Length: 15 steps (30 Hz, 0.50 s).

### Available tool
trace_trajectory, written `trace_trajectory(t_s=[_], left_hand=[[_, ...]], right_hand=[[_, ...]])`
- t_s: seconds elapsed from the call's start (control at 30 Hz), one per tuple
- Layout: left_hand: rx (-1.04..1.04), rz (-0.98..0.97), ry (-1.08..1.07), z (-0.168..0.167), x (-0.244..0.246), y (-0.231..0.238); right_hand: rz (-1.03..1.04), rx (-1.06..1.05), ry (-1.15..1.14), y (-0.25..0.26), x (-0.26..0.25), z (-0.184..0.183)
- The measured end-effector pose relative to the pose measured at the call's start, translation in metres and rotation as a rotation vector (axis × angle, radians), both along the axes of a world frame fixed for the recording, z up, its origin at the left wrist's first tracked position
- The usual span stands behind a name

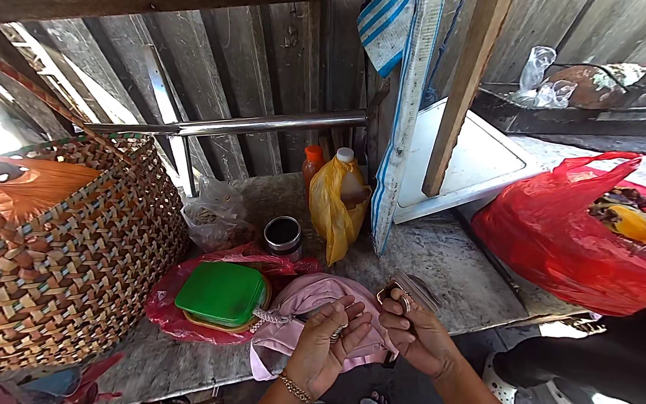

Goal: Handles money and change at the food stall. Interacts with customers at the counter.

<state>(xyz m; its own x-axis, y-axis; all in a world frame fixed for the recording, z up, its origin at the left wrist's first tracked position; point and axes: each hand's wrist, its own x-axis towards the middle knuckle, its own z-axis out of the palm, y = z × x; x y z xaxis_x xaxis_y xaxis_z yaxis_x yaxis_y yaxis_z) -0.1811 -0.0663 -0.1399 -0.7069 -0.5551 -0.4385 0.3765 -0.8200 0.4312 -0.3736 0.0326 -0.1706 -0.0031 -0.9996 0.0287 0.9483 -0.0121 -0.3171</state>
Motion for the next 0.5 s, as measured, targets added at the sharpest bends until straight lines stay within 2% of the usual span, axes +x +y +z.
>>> trace_trajectory(t_s=[0.1,0.27,0.4,0.5], left_hand=[[0.048,-0.013,0.108,-0.008,0.004,-0.004],[0.041,-0.037,0.153,-0.011,0.008,-0.005],[0.000,-0.035,0.159,-0.012,0.011,-0.004],[-0.017,-0.019,0.073,-0.006,0.012,-0.004]], right_hand=[[-0.013,0.027,-0.046,0.000,0.001,-0.002],[-0.007,0.034,-0.077,-0.002,0.003,-0.006],[-0.070,0.204,0.111,-0.002,0.002,-0.001],[-0.107,0.286,0.234,-0.004,-0.002,0.005]])
